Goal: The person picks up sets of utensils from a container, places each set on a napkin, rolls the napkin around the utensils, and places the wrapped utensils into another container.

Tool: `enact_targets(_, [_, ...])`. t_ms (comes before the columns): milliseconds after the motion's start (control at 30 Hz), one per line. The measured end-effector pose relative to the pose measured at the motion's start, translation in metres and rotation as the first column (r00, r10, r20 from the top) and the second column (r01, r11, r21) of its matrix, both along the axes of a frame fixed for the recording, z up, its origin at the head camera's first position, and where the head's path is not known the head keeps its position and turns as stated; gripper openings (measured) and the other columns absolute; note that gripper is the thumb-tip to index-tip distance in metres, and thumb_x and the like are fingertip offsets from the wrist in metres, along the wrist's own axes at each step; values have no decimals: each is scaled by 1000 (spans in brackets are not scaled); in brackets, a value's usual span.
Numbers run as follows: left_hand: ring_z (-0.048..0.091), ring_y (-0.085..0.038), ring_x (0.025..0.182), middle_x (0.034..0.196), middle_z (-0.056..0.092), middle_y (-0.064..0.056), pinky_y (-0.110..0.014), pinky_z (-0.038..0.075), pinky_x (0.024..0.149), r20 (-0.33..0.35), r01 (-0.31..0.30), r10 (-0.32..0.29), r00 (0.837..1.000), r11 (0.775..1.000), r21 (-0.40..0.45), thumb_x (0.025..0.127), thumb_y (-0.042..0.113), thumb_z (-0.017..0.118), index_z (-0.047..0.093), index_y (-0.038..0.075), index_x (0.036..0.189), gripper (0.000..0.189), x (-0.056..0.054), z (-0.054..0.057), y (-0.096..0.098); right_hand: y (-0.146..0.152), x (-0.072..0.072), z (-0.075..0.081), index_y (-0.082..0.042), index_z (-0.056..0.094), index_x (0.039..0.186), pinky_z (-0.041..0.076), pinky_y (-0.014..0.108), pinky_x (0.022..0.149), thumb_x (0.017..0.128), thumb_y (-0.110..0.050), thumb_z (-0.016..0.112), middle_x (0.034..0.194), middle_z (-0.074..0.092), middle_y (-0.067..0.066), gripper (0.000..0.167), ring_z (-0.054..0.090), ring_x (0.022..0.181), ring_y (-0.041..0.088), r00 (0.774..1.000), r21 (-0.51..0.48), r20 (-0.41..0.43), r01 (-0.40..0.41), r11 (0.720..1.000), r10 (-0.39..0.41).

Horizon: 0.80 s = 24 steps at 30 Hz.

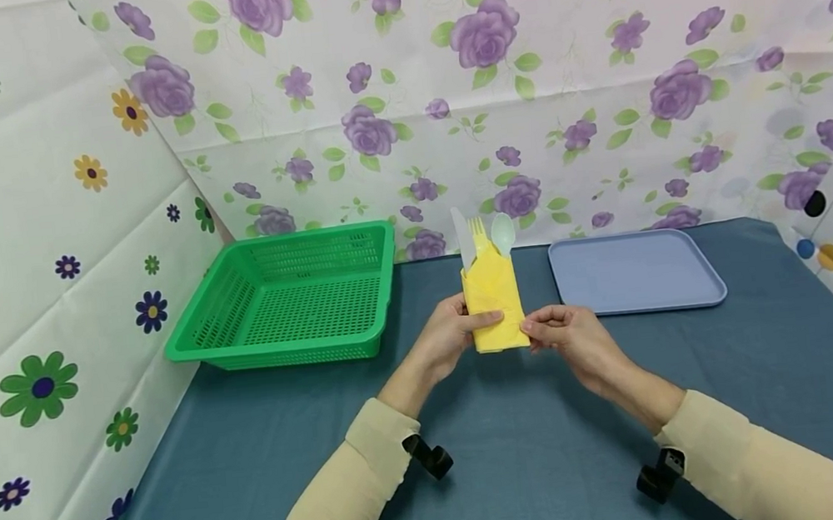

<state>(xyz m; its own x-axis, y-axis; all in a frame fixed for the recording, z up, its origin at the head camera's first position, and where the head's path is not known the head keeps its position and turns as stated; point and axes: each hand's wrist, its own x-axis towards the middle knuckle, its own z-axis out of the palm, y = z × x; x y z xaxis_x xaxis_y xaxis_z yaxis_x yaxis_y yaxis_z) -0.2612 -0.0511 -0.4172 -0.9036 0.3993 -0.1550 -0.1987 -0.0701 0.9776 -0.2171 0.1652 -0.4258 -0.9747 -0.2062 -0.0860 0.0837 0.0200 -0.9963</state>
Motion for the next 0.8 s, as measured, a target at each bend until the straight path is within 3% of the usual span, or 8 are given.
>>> enact_targets(200, [73,-23,105,121,71,-14,-38,61,92,-10,-6,6,1000,1000,-7,98,9,74,62,-2,133,39,0,2,-1,2,1,3,8,67,121,54,45,96,103,-21,69,90,73,1,34,68,89,25,999,37,38,-37,999,35])
enact_targets(533, [73,-21,104,120,72,-13,-38,60,92,-17,2,-2,1000,1000,-4,98,9,74,63,-2,133,38,0,1,1,0,-1,0,9,69,110,57,46,88,103,-14,69,85,72,7,24,68,84,30,1000,58,11,-3,998,2])
enact_targets(800, [73,-21,103,121,71,-14,-38,61,91,-21,-4,4,1000,1000,-18,98,9,74,63,-2,133,38,-3,1,-1,-1,3,0,11,66,118,57,43,92,103,-18,69,87,72,4,33,68,87,27,999,43,33,-18,999,17])
